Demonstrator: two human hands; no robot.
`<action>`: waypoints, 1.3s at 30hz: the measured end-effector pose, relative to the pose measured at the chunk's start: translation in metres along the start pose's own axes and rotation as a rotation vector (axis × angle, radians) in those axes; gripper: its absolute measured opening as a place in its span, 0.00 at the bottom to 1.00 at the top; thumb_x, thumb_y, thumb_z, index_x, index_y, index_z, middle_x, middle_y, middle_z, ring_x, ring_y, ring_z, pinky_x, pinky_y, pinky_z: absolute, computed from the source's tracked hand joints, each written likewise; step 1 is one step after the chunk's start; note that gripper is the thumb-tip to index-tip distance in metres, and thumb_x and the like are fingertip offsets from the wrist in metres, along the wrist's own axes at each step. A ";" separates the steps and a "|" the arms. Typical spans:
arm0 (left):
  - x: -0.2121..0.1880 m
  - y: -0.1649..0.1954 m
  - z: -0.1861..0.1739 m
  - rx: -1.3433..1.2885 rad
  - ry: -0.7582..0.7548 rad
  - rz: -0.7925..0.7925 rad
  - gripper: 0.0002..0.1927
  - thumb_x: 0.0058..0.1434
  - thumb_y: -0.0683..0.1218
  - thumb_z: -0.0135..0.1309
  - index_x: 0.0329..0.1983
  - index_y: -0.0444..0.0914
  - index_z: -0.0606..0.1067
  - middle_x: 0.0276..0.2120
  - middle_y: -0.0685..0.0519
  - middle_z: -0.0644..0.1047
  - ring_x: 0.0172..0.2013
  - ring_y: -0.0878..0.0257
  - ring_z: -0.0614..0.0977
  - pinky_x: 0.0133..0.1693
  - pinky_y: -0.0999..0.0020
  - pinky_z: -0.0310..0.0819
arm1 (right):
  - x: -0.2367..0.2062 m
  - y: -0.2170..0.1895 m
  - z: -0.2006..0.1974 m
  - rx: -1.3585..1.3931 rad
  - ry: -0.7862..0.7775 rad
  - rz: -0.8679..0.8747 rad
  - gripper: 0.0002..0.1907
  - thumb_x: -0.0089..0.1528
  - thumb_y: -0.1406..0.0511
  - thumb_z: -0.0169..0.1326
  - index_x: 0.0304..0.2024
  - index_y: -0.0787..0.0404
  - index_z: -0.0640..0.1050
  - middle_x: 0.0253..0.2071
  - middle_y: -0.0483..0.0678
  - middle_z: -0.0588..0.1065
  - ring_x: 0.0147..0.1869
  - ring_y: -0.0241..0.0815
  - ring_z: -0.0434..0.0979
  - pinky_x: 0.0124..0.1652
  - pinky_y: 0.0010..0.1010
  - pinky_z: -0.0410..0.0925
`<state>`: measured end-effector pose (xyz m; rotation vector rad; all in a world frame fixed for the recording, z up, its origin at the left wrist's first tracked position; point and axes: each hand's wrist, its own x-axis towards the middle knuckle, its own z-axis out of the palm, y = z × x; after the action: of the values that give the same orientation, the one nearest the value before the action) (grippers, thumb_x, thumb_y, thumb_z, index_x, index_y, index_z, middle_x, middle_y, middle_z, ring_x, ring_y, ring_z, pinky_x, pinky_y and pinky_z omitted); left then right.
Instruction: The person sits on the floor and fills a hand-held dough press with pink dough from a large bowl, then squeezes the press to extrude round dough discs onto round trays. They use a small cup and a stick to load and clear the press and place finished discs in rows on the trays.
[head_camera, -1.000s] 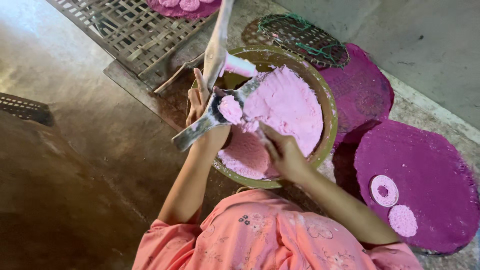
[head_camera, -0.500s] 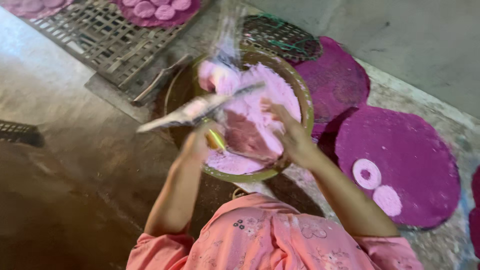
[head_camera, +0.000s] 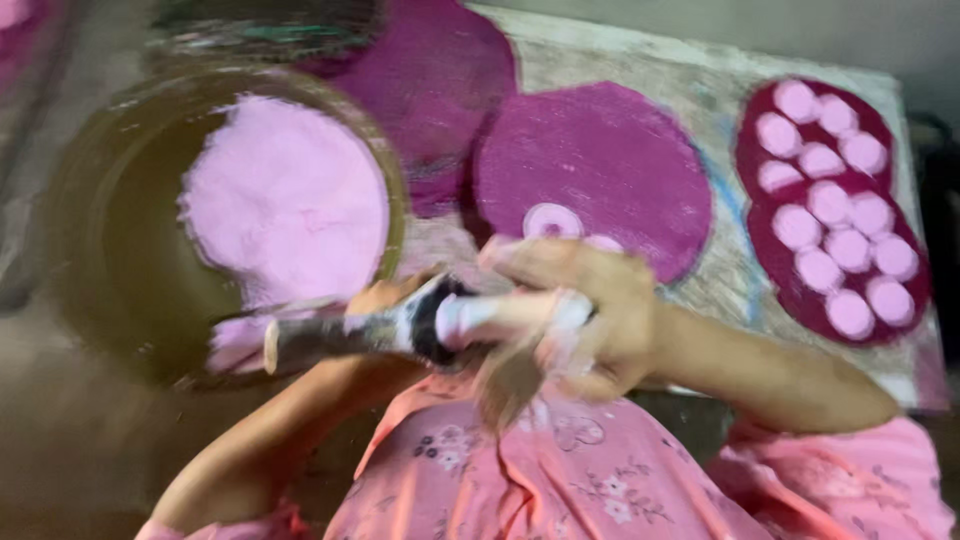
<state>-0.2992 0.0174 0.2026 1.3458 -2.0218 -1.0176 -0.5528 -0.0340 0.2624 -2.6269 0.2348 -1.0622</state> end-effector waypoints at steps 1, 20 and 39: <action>0.007 0.013 0.009 0.084 -0.067 -0.061 0.23 0.53 0.59 0.63 0.46 0.43 0.75 0.32 0.46 0.81 0.34 0.48 0.83 0.38 0.53 0.77 | -0.011 -0.002 -0.001 0.015 0.074 -0.108 0.19 0.70 0.56 0.49 0.63 0.49 0.68 0.61 0.67 0.72 0.58 0.68 0.82 0.49 0.47 0.81; 0.183 0.021 0.036 -0.856 -0.477 0.480 0.42 0.57 0.49 0.71 0.72 0.42 0.64 0.65 0.45 0.69 0.61 0.58 0.76 0.64 0.58 0.73 | -0.194 0.079 -0.123 1.317 -0.277 1.122 0.61 0.56 0.35 0.57 0.75 0.68 0.54 0.77 0.59 0.56 0.79 0.53 0.55 0.73 0.46 0.50; 0.313 -0.064 0.099 -1.915 -0.222 0.599 0.23 0.53 0.51 0.53 0.52 0.43 0.67 0.46 0.55 0.69 0.59 0.55 0.73 0.70 0.47 0.63 | -0.224 0.173 -0.129 0.872 -0.380 1.724 0.45 0.63 0.39 0.36 0.72 0.61 0.64 0.70 0.51 0.69 0.70 0.46 0.68 0.65 0.44 0.60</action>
<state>-0.4576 -0.2559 0.0933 -0.3772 -0.5736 -1.8389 -0.8101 -0.1668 0.1473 -1.0028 1.2270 0.0461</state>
